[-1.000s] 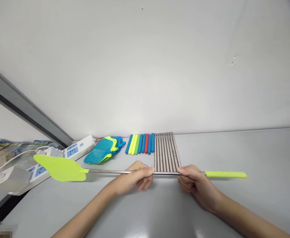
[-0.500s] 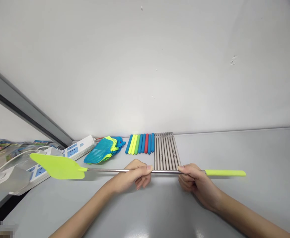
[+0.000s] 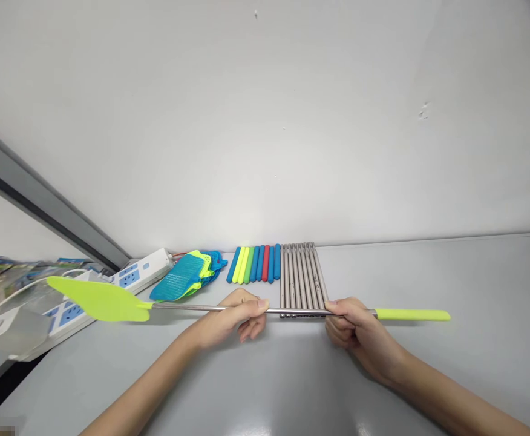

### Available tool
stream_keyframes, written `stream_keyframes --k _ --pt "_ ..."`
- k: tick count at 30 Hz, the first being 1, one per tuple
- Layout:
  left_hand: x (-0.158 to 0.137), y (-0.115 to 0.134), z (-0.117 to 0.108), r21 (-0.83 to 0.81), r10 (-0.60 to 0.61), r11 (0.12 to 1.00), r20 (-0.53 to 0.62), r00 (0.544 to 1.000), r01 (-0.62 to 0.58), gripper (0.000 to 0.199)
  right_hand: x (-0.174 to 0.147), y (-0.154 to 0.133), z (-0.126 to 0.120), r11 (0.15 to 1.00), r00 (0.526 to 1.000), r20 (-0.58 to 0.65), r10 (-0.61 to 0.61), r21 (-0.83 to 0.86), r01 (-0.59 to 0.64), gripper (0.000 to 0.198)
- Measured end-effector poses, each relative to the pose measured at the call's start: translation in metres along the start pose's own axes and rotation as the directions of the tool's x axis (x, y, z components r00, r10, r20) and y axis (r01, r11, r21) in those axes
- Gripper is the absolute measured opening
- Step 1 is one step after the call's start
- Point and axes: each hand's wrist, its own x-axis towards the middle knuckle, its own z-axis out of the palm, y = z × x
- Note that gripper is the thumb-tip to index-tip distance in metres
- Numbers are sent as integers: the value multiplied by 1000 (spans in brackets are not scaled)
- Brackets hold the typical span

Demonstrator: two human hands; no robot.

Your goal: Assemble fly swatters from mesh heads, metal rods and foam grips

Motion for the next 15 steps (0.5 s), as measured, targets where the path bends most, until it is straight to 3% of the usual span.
stream_keyframes --k 15 --pt "-3 1 -5 9 -30 1000 -26 999 30 46 -1 0 -1 1000 1000 9 10 8 -10 41"
